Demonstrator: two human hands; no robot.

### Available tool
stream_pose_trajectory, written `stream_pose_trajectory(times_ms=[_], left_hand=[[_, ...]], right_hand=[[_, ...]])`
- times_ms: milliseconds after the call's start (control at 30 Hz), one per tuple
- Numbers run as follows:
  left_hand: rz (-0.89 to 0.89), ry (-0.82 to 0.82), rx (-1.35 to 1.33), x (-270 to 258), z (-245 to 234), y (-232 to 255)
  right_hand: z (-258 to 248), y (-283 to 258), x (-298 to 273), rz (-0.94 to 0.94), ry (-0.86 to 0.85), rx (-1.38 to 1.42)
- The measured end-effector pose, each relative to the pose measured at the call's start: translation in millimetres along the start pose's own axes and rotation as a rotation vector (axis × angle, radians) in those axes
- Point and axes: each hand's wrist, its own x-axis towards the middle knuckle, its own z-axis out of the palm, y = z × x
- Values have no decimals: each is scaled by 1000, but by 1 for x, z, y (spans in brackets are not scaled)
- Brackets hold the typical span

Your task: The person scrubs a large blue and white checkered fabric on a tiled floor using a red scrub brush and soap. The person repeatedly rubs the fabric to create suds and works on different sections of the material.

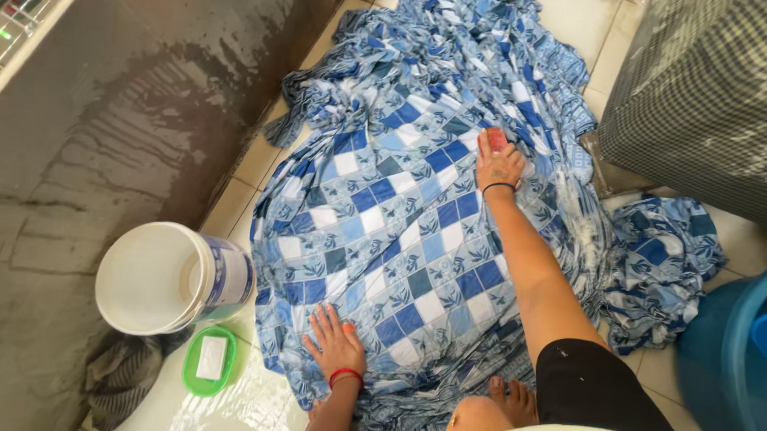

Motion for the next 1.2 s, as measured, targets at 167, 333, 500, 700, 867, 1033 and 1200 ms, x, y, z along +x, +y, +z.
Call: stream_pose_trajectory(times_ms=[167,333,500,700,867,1033,1200], left_hand=[[-9,-6,11,-5,5,1],[-28,-47,30,-1,8,-2],[-6,-58,-1,-4,6,-2],[12,-21,-1,0,10,-1],[9,74,-42,-4,13,0],[116,0,-203,-24,-10,14],[393,-316,-372,-97,-25,83]], right_hand=[[-131,-141,-160,-183,-671,513],[-201,-213,-236,-526,-625,799],[-56,-120,-43,-125,-405,300],[-1,-31,38,157,-302,-2],[-45,-107,-100,-223,-99,220],[-46,-79,-156,-73,-368,249],[-64,29,-157,-3,-434,165]])
